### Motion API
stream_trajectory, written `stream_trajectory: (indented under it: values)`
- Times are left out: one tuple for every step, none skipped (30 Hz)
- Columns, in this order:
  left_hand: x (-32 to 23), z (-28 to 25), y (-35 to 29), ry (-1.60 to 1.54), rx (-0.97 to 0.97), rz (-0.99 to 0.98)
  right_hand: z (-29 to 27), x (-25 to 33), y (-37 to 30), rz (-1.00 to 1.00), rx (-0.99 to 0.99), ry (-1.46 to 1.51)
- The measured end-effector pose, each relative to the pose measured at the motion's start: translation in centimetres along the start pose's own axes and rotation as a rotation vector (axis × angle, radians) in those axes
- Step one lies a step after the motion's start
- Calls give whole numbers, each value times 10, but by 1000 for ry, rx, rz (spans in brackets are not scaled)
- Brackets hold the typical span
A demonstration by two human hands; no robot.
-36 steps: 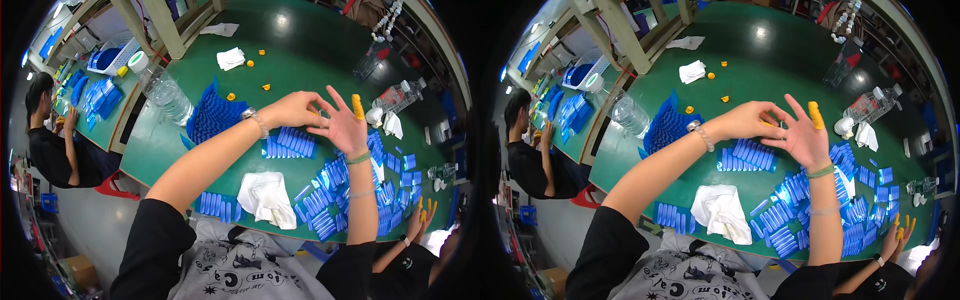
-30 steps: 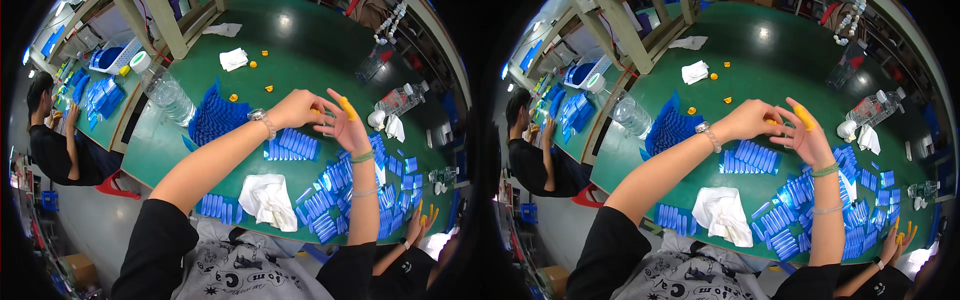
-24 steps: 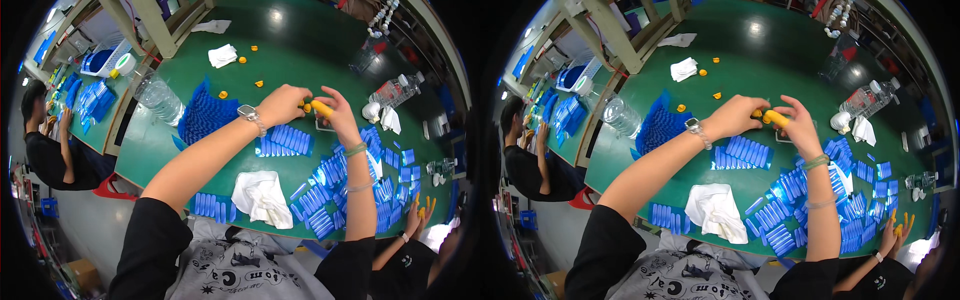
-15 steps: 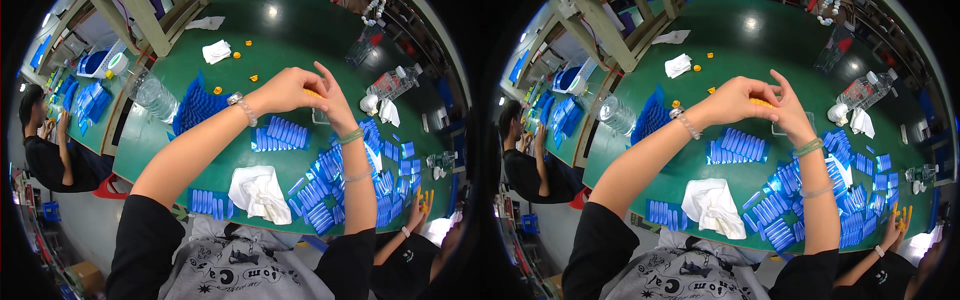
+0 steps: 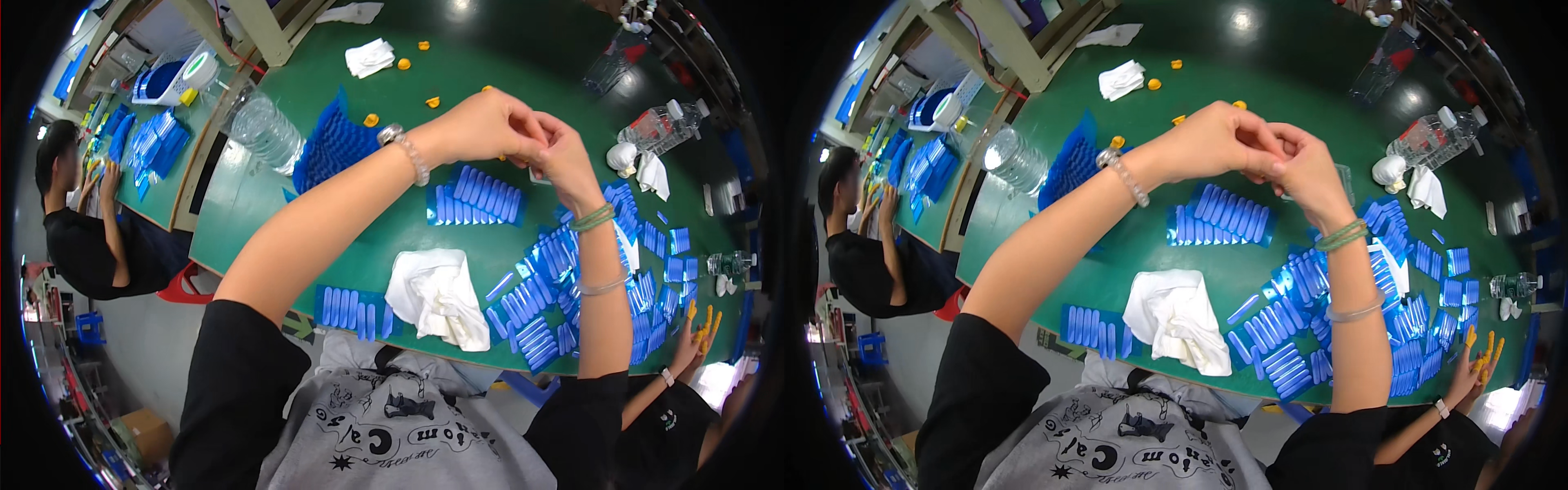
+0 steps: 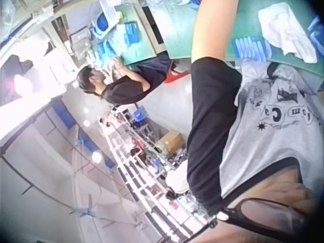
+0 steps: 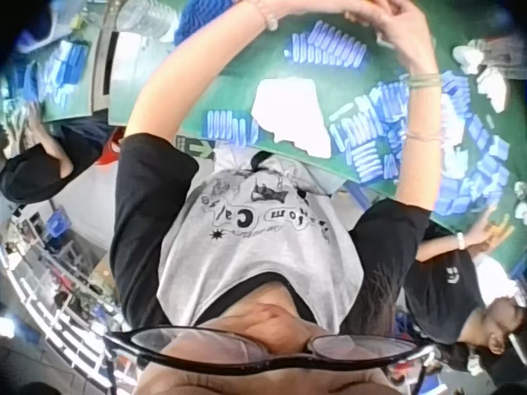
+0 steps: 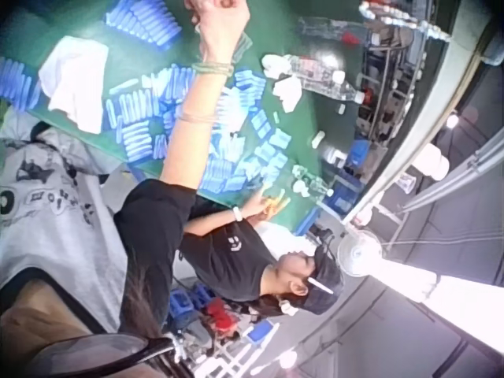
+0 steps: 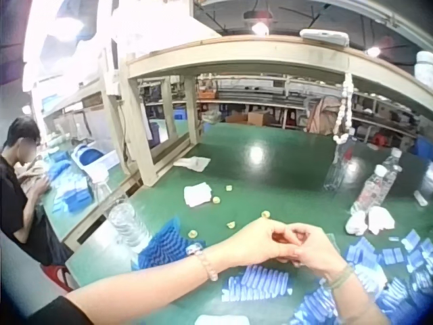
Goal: The person attaches small plastic strips onto backing sheets by hand, aligns and presses them into place, and stacks the completed sheets on the table.
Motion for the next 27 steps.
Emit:
stream_trajectory:
  values:
    - [-1, 0, 0, 29, 2, 4, 1, 0, -1, -9, 24, 70]
    - [0, 1, -4, -2, 7, -33, 3, -1, -1, -18, 49, 140]
    - [1, 2, -4, -3, 6, -36, 0, -5, -1, -16, 51, 141]
    - [1, 2, -3, -4, 13, -37, -2, -10, -1, -11, 78, 206]
    - [1, 3, -4, -5, 20, -37, -4, -14, -1, -6, 104, 271]
    - [5, -1, -4, -5, 13, -42, -4, -15, -1, -4, 112, 273]
    - [7, -6, -4, 48, -8, -18, -6, -16, -1, -12, 96, 317]
    - [9, -9, -4, 100, -29, 6, -7, -17, -1, -20, 78, 360]
    - [10, -8, -2, 97, -29, 3, -7, -19, 1, -16, 79, 361]
    - [8, -4, 1, 218, -56, 118, -10, -20, 5, -26, 31, 354]
    - [6, -1, 3, 338, -81, 233, -14, -21, 6, -37, -20, 346]
    - [7, -3, 4, 337, -84, 228, -13, -16, 6, -21, 19, 301]
    - [9, -7, 6, 428, -106, 158, -11, -11, 3, -17, 21, 302]
    - [11, -10, 8, 517, -127, 88, -10, -6, -2, -11, -22, 349]
    - [17, -13, 11, 516, -131, 89, -6, -1, -6, -10, -63, 393]
    - [22, -15, 14, 668, -195, 167, -12, -2, -9, -20, -125, 349]
    - [27, -14, 17, 820, -259, 246, -10, -4, -14, -18, -120, 345]
    - [31, -9, 20, 881, -219, 204, -10, -4, -26, -75, -212, 100]
    - [26, -9, 14, 881, -226, 195, -5, 0, -39, -137, -293, -142]
    - [21, -8, 7, 929, -242, 215, 13, 2, -59, -139, -196, -225]
    - [11, -7, -2, 980, -259, 237, 41, 10, -83, -143, -99, -308]
    - [0, -6, -13, 1001, -259, 249, 70, 21, -107, -345, -8, -522]
    - [-13, -4, -29, 996, -252, 268, 94, 27, -129, -541, 80, -731]
    - [-27, 0, -50, 986, -242, 293, 107, 23, -145, -529, 110, -787]
    - [-38, 4, -77, 944, -250, 356, 116, 17, -158, -514, 144, -839]
    - [-47, 9, -108, 898, -257, 428, 118, 7, -167, -531, 174, -909]
    - [-52, 12, -144, 892, -273, 403, 118, 1, -170, -529, 173, -905]
Point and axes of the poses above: each hand's wrist, its own y-axis towards the middle knuckle, its own z-axis out of the palm, x = y × z, the point moved 3 cm from there along y, towards the middle knuckle, and after that the axes turned 4 degrees about y, right-handed, at the moved point
